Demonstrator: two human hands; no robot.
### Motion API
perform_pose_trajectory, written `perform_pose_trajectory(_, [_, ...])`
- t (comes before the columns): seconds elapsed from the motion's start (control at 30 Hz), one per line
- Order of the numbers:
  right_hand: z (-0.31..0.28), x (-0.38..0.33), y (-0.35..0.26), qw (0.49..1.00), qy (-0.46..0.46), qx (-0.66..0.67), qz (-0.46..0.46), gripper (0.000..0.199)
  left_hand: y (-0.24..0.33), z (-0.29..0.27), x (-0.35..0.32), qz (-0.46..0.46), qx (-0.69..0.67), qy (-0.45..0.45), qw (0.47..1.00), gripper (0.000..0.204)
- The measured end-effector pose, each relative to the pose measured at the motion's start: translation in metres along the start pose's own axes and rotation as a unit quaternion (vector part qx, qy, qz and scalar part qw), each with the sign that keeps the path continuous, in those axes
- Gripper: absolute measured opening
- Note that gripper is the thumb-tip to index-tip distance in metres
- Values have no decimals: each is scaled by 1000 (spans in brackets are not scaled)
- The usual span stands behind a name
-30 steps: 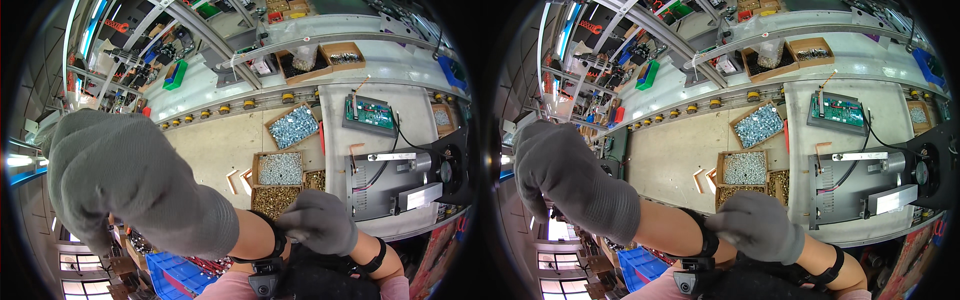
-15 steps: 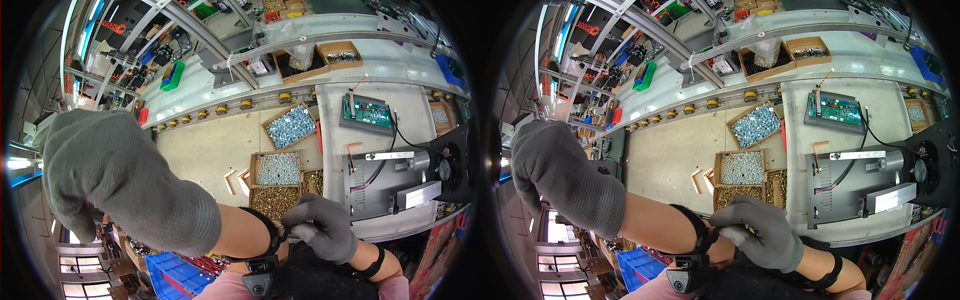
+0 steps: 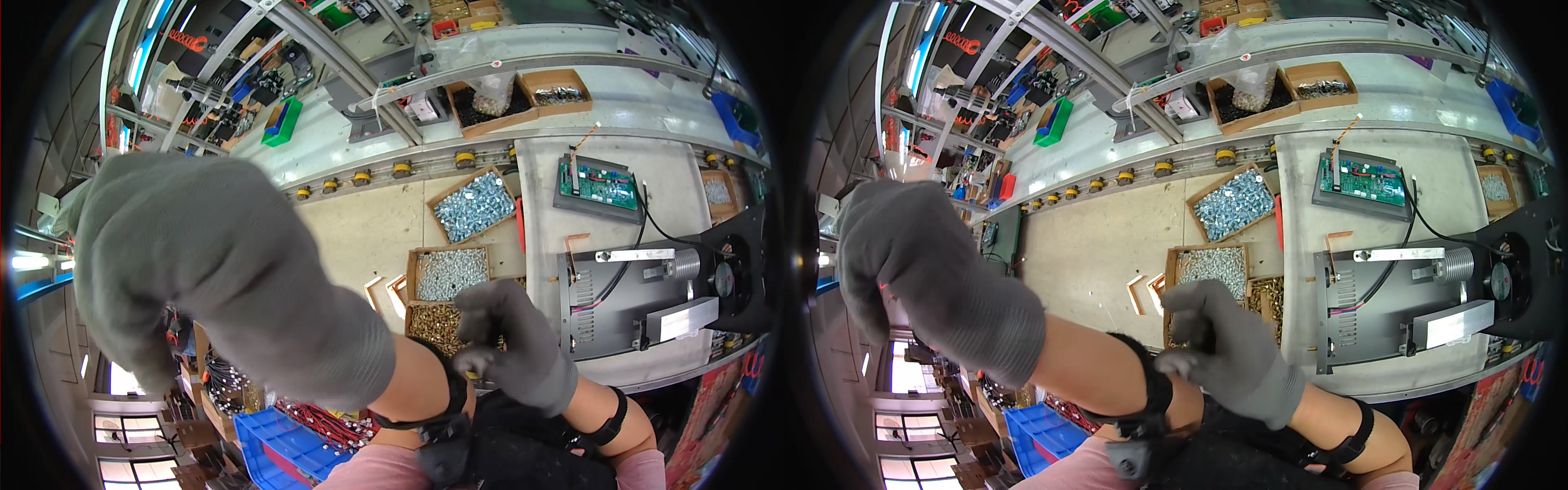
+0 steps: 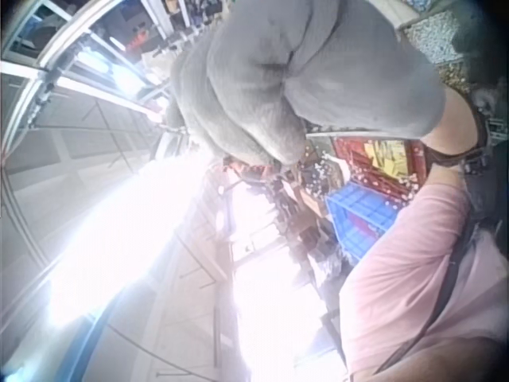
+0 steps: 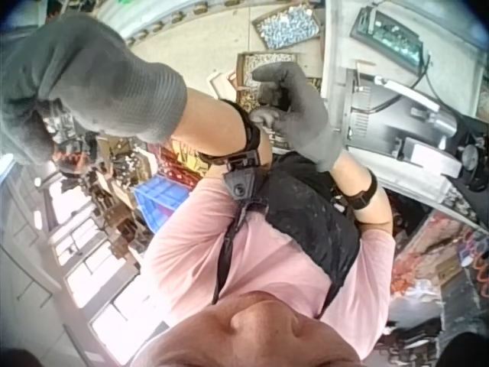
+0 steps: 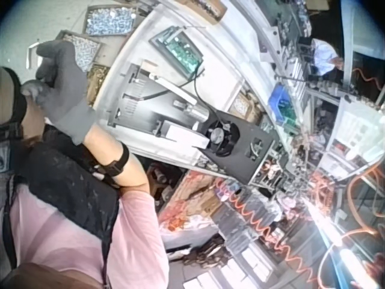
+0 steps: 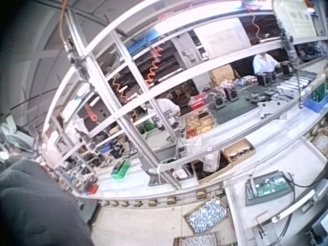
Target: Manually assembling and fastening components within a solar inverter housing at a production line station.
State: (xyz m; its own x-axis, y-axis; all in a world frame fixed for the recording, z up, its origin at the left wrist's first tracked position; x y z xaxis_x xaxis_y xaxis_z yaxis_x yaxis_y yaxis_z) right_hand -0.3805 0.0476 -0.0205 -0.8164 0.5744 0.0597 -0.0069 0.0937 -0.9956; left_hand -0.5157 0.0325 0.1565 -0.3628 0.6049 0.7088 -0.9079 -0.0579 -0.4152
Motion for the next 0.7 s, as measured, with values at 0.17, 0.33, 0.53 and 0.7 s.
perform_pose_trajectory(0.17, [-17,-4,21,983,35,-170,-53,36,53,-49,10,60,218,53,973,10])
perform_pose_trajectory(0.33, [3,-35,29,992,-103,-61,30,51,127,-81,-16,195,495,116,839,38])
perform_pose_trajectory(0.53, [29,-30,40,985,-74,-109,115,54,118,-124,-38,178,782,166,573,31])
perform_pose_trajectory(0.7, [14,-30,90,910,-40,199,362,36,88,-167,-72,50,973,-14,224,21])
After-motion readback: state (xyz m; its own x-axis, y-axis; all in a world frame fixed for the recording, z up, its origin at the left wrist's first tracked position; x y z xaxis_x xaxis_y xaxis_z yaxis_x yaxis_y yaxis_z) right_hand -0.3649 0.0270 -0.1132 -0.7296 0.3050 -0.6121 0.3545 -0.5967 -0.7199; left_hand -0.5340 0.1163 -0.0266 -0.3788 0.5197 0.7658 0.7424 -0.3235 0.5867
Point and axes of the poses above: each hand's wrist, its own x-axis towards the middle knuckle, its own z-axis out of the palm, y = z × x, the point moved 5 cm from there along x, towards the middle knuckle, and after that the axes turned 13 degrees about -x, right-handed, at the moved point
